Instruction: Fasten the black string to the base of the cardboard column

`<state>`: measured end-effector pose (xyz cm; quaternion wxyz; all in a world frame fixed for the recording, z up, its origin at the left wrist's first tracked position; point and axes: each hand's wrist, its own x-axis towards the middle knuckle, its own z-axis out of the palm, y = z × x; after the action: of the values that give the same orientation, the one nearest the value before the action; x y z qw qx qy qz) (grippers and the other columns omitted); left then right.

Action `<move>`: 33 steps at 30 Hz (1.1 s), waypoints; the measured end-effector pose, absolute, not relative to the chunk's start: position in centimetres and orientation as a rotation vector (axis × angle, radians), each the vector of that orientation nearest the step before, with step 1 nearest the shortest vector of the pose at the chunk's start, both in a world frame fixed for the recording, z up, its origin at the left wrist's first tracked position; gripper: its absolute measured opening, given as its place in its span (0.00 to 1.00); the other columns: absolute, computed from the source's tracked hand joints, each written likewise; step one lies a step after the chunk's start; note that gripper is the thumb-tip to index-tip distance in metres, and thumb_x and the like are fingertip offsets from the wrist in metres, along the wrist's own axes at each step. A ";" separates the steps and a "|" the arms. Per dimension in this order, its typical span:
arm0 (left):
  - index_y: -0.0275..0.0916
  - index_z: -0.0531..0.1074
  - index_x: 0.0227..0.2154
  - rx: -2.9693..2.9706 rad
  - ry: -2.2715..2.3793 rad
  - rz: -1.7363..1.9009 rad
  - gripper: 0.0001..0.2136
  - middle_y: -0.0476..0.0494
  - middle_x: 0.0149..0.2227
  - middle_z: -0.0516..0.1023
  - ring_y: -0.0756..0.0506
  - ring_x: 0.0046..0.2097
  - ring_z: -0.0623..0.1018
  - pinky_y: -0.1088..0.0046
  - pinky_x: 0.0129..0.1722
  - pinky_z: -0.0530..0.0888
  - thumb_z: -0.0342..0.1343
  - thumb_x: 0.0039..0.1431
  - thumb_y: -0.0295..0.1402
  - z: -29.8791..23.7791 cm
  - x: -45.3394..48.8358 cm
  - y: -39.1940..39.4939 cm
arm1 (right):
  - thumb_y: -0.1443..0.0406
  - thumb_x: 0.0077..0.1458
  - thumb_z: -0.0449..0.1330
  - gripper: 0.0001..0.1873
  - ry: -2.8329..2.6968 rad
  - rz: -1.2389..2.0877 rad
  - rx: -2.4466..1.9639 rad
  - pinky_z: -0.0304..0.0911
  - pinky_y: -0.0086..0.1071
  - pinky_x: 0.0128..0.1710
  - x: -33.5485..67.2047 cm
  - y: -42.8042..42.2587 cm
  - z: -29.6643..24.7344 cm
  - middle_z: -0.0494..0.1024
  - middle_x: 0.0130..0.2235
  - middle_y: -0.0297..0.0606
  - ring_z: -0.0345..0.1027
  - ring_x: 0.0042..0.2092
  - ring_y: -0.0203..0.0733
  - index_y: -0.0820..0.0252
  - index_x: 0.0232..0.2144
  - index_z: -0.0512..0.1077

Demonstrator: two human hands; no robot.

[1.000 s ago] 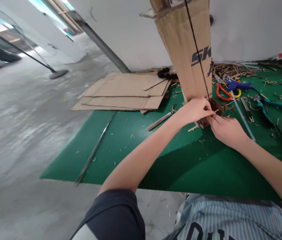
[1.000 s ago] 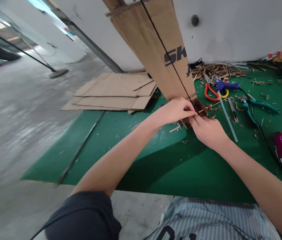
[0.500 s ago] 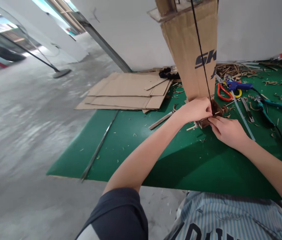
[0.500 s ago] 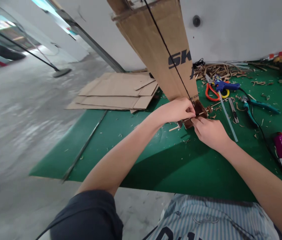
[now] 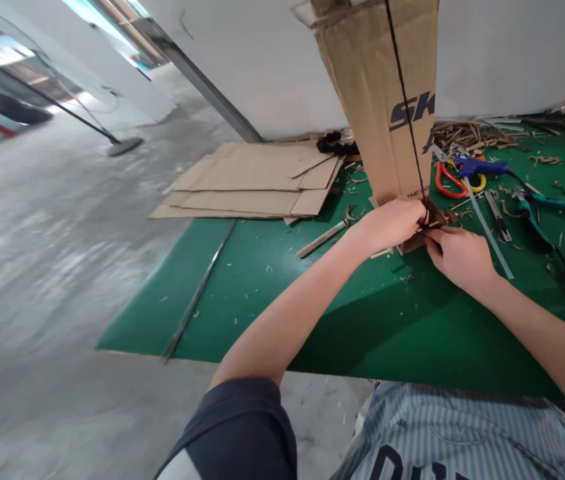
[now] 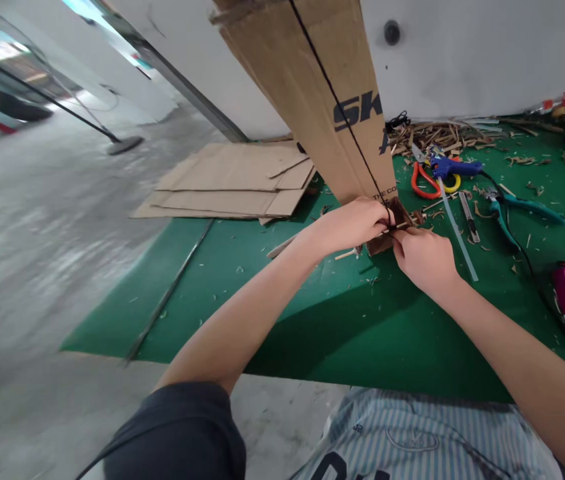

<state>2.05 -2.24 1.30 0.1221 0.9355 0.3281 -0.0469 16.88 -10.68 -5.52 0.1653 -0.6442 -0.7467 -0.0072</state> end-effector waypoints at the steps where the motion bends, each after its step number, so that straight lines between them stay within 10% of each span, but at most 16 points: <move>1: 0.35 0.78 0.33 2.716 0.963 -0.139 0.13 0.40 0.37 0.82 0.44 0.40 0.79 0.70 0.41 0.70 0.48 0.59 0.21 1.3 2.1 -2.2 | 0.61 0.64 0.51 0.17 -2.122 -0.036 -1.861 0.46 0.34 0.26 16.8 -10.6 -5.5 0.83 0.37 0.39 0.73 0.33 0.43 0.54 0.40 0.80; 33: 0.35 0.75 0.43 2.679 1.155 -0.288 0.13 0.36 0.42 0.79 0.42 0.40 0.79 0.70 0.35 0.72 0.44 0.66 0.25 1.5 2.8 -3.6 | 0.55 0.60 0.53 0.16 -2.039 -0.092 -1.923 0.38 0.33 0.26 17.4 -9.9 -5.5 0.81 0.31 0.40 0.68 0.27 0.40 0.59 0.33 0.76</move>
<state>2.85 -3.56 1.45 0.1046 0.9088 0.3918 -0.0976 17.43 -9.90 -5.49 0.1678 -0.6759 -0.7169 -0.0323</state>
